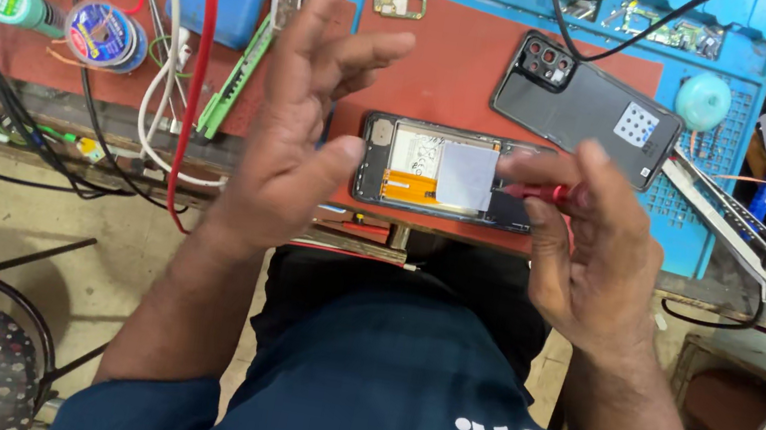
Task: The person repairs a disassembled smartphone by using tweezers to connect a ribbon cable and a screwdriver to fasten screws around the camera module. They then place the back cover onto the device and compare it with another phone.
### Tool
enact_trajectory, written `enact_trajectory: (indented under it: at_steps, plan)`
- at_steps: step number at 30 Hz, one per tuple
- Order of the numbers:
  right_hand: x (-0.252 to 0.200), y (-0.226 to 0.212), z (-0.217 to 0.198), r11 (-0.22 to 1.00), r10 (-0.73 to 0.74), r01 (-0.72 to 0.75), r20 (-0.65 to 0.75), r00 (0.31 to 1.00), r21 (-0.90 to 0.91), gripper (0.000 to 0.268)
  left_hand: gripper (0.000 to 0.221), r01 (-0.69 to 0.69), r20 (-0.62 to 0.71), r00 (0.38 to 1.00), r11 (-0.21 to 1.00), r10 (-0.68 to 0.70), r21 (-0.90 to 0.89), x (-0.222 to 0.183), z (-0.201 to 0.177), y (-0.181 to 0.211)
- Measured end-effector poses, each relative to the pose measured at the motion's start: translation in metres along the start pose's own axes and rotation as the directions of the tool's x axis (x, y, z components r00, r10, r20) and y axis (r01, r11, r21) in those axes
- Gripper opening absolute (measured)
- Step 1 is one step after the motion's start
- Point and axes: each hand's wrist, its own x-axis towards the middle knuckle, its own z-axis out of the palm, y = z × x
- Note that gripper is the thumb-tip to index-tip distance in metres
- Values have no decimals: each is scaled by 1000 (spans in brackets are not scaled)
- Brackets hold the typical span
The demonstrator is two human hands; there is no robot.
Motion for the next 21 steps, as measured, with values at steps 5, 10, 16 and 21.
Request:
enact_trajectory:
  at_steps: [5, 10, 16, 21]
  plan:
    - [4, 1, 4, 981, -100, 97, -8, 995, -169, 64, 74, -164, 107, 986, 805, 125, 570, -3, 15, 8]
    - [-6, -5, -5, 996, -87, 85, -171, 981, -18, 63, 37, -376, 349, 924, 550, 159, 746, 2, 42, 13]
    - [-21, 41, -110, 705, -146, -126, -317, 937, -698, 28, 34, -422, 423, 900, 453, 107, 785, -3, 49, 19]
    - [-28, 81, -169, 491, 80, -276, -273, 959, -826, 29, 35, -374, 393, 918, 458, 57, 807, 7, 44, 28]
